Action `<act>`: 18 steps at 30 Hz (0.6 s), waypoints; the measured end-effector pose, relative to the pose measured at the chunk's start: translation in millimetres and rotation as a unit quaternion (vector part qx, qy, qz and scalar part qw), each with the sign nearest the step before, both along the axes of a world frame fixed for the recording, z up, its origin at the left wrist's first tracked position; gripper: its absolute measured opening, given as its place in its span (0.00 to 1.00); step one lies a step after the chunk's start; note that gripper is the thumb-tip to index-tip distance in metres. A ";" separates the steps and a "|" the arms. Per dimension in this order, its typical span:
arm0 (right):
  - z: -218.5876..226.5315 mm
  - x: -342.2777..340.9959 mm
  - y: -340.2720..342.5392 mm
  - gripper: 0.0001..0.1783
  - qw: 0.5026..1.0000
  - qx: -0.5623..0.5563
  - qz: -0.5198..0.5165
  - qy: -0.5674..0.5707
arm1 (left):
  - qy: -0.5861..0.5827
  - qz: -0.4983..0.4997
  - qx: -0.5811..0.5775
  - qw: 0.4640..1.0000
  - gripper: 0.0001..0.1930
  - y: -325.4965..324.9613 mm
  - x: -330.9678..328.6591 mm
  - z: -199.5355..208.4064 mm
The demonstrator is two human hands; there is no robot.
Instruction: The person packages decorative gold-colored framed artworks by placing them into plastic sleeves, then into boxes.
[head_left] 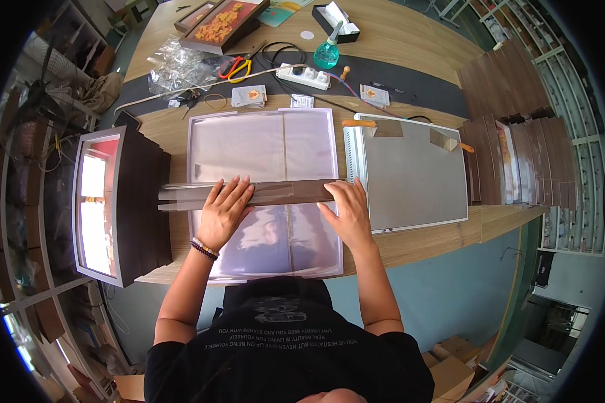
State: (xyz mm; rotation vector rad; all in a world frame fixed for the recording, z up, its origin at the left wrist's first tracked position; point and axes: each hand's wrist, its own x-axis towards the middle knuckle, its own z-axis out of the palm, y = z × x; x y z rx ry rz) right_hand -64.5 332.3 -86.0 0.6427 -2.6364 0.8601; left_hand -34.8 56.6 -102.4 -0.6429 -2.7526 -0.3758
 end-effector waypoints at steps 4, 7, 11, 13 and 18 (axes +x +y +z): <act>8.5 -5.8 -19.9 0.14 0.997 0.056 0.043 -0.016 | 0.008 0.002 -0.004 1.000 0.21 2.0 -0.3 3.8; 5.5 -9.6 -24.0 0.11 0.995 0.044 0.079 -0.031 | 0.014 0.008 0.008 1.000 0.20 0.5 -0.7 4.2; 4.2 -11.3 -23.6 0.10 0.994 -0.005 0.090 -0.055 | 0.024 0.011 0.022 0.999 0.18 0.8 -0.7 7.0; 1.6 -12.1 -23.6 0.10 0.993 -0.032 0.092 -0.072 | 0.028 0.009 0.025 0.999 0.18 1.5 -0.9 6.6; 5.2 -17.0 -25.1 0.09 0.978 -0.103 0.077 -0.163 | 0.057 -0.014 0.060 0.996 0.13 -0.7 -2.0 4.6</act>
